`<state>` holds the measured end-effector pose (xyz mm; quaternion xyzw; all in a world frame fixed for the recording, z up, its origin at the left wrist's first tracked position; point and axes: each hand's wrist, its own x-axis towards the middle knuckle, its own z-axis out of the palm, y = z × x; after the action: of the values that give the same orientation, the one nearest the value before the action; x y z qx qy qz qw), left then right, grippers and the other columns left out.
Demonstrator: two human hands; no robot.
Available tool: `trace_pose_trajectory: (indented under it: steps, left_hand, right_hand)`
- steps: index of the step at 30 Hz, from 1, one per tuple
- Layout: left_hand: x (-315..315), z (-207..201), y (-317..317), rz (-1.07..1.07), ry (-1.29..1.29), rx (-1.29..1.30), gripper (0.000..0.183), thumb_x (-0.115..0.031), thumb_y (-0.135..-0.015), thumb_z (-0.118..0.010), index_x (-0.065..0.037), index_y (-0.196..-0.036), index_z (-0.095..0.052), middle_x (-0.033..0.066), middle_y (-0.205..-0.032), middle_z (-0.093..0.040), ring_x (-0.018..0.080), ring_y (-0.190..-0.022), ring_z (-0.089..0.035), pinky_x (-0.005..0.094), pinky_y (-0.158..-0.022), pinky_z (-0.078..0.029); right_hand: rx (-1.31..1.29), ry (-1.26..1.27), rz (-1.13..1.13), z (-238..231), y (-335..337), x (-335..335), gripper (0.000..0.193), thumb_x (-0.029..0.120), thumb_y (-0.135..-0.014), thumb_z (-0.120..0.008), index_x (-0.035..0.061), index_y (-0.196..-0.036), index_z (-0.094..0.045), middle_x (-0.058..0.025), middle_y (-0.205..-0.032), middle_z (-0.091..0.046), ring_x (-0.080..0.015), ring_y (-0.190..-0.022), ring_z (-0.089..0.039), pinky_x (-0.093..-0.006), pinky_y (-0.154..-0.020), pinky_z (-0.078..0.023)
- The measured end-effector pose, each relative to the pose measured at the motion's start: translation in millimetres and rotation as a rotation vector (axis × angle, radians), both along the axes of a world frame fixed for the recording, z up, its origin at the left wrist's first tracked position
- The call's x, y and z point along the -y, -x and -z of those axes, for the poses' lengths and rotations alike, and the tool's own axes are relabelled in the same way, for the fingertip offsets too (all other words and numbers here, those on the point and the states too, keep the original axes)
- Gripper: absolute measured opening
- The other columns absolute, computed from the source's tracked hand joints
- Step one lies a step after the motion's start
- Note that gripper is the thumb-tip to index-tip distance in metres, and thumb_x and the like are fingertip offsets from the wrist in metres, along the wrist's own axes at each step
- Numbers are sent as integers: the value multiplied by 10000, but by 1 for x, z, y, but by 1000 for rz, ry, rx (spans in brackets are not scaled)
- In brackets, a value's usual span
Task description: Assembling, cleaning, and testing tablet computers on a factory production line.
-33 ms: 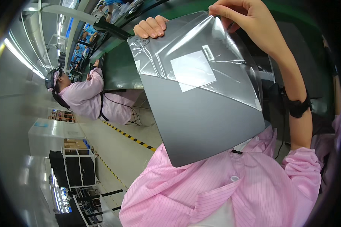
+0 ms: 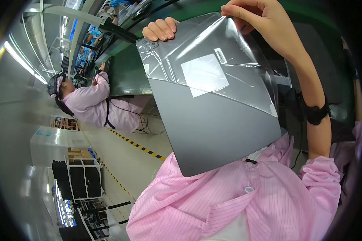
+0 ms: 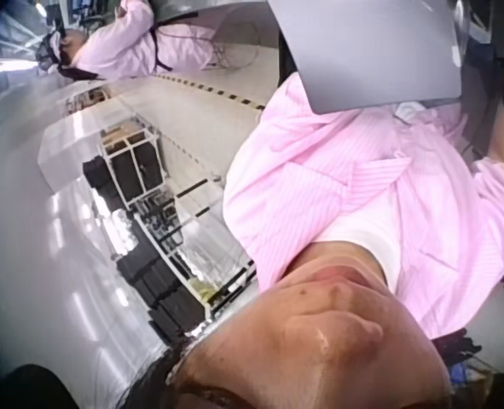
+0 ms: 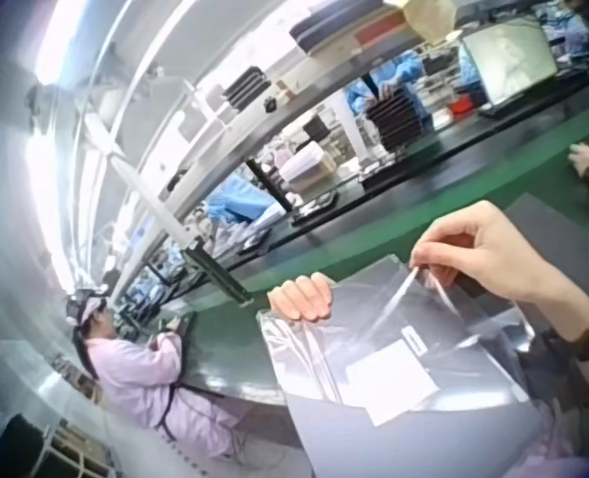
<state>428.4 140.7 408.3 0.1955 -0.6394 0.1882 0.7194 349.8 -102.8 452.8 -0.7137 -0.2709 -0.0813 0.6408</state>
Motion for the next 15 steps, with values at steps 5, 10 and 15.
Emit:
trace_pose_trajectory:
  steps: [5, 10, 15]
  left_hand:
    - [-32, 12, -2, 23, -207, 93, 302, -292, -966, -415, -15, -959, -535, 133, -853, -573, 256, -782, -559, 376, -669, -415]
    - [-70, 19, 28, -213, -344, 34, 501, -414, -1007, -262, -27, -869, -548, 121, -743, -572, 245, -642, -511, 362, -519, -393]
    - [-77, 27, 58, -270, -208, -124, 473, -335, -1018, -212, -40, -872, -552, 124, -767, -573, 235, -654, -501, 363, -606, -397]
  right_hand:
    - [281, -200, 7, 0, 38, 6, 158, 123, -941, -531, -17, -957, -601, -66, -759, -632, -103, -670, -614, -216, -629, -498]
    - [1037, 71, 75, 30, 121, 23, 290, 261, -918, -558, 7, -778, -567, -162, -732, -627, -293, -698, -673, -356, -564, -584]
    - [1047, 6, -97, 44, 136, 21, 367, 374, -949, -497, 34, -879, -616, -161, -798, -667, -260, -709, -681, -295, -554, -574]
